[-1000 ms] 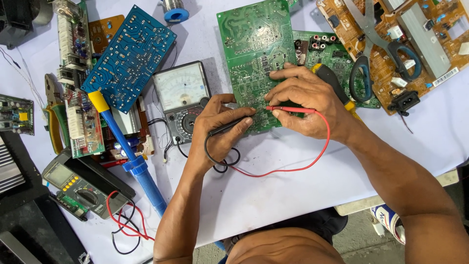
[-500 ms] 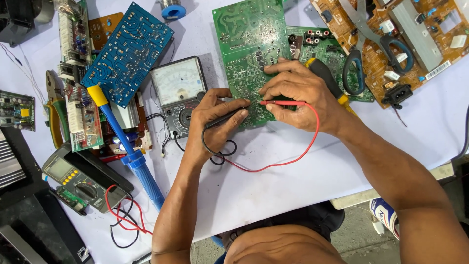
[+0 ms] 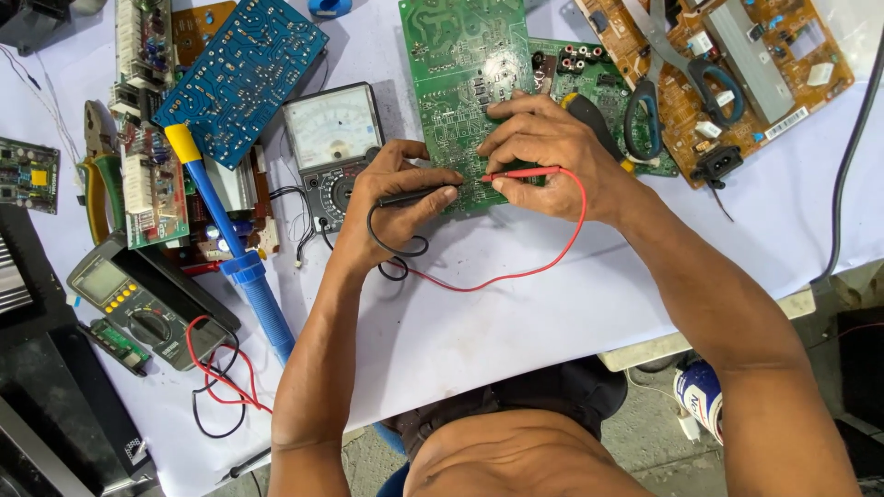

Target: Desoldering components from a circuit board and testing circuit points with a multimeter.

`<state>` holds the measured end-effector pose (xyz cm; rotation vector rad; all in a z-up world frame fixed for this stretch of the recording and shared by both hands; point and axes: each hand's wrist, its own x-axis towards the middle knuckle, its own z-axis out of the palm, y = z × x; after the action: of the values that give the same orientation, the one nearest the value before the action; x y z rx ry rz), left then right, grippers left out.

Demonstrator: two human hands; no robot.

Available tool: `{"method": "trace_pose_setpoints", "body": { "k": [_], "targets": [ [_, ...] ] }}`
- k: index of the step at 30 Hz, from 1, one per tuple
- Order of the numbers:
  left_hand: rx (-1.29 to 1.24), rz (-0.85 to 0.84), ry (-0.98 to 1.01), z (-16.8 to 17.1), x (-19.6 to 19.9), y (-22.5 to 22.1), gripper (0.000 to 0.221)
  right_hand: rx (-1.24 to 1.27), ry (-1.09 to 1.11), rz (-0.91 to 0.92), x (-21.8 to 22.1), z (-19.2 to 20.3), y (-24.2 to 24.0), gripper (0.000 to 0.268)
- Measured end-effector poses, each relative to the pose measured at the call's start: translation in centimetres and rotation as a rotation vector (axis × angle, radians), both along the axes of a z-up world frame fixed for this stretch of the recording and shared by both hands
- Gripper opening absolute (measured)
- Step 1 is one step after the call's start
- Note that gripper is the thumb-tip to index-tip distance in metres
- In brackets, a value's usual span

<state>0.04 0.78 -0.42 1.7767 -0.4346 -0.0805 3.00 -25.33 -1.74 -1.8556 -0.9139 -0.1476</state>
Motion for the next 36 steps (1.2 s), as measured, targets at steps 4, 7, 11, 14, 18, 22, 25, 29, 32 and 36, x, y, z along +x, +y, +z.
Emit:
{"method": "trace_pose_setpoints", "body": {
  "k": [4, 7, 11, 14, 18, 22, 25, 29, 32, 36],
  "targets": [
    [0.133, -0.026, 0.034, 0.1, -0.1, 0.3, 0.019, -0.161, -0.106, -0.003, -0.7, 1.1, 0.2, 0.008],
    [0.221, -0.026, 0.042, -0.5, -0.5, 0.4, 0.02, -0.287, -0.146, -0.041, -1.6, 1.6, 0.8, 0.012],
    [0.211, 0.039, -0.056, -1.1, -1.6, -0.4, 0.018, -0.332, -0.245, -0.303, -4.6, 1.7, 1.9, 0.012],
    [0.151, 0.184, -0.018, 0.1, -3.2, -1.8, 0.02, -0.114, -0.09, -0.464, -6.4, -0.1, 3.6, 0.011],
    [0.105, 0.316, -0.016, -0.8, -5.5, -3.5, 0.02, 0.036, -0.041, -0.481, -7.1, -0.6, 4.3, 0.01],
    [0.018, 0.343, -0.013, -2.4, -5.0, -2.9, 0.021, 0.081, -0.02, -0.418, -6.6, -0.9, 3.5, 0.01],
    [0.005, 0.334, 0.002, -2.6, -5.0, -2.5, 0.021, 0.087, -0.013, -0.387, -6.5, -0.6, 3.4, 0.01],
    [0.002, 0.332, -0.003, -2.2, -5.0, -2.6, 0.022, 0.105, 0.007, -0.39, -6.4, -0.3, 3.4, 0.011],
    [0.001, 0.334, -0.011, -2.2, -5.0, -2.7, 0.022, 0.129, 0.038, -0.386, -6.3, -0.1, 3.2, 0.01],
    [0.006, 0.341, -0.017, -2.1, -5.0, -3.0, 0.023, 0.139, 0.057, -0.386, -6.3, 0.0, 3.2, 0.011]
  ]
}}
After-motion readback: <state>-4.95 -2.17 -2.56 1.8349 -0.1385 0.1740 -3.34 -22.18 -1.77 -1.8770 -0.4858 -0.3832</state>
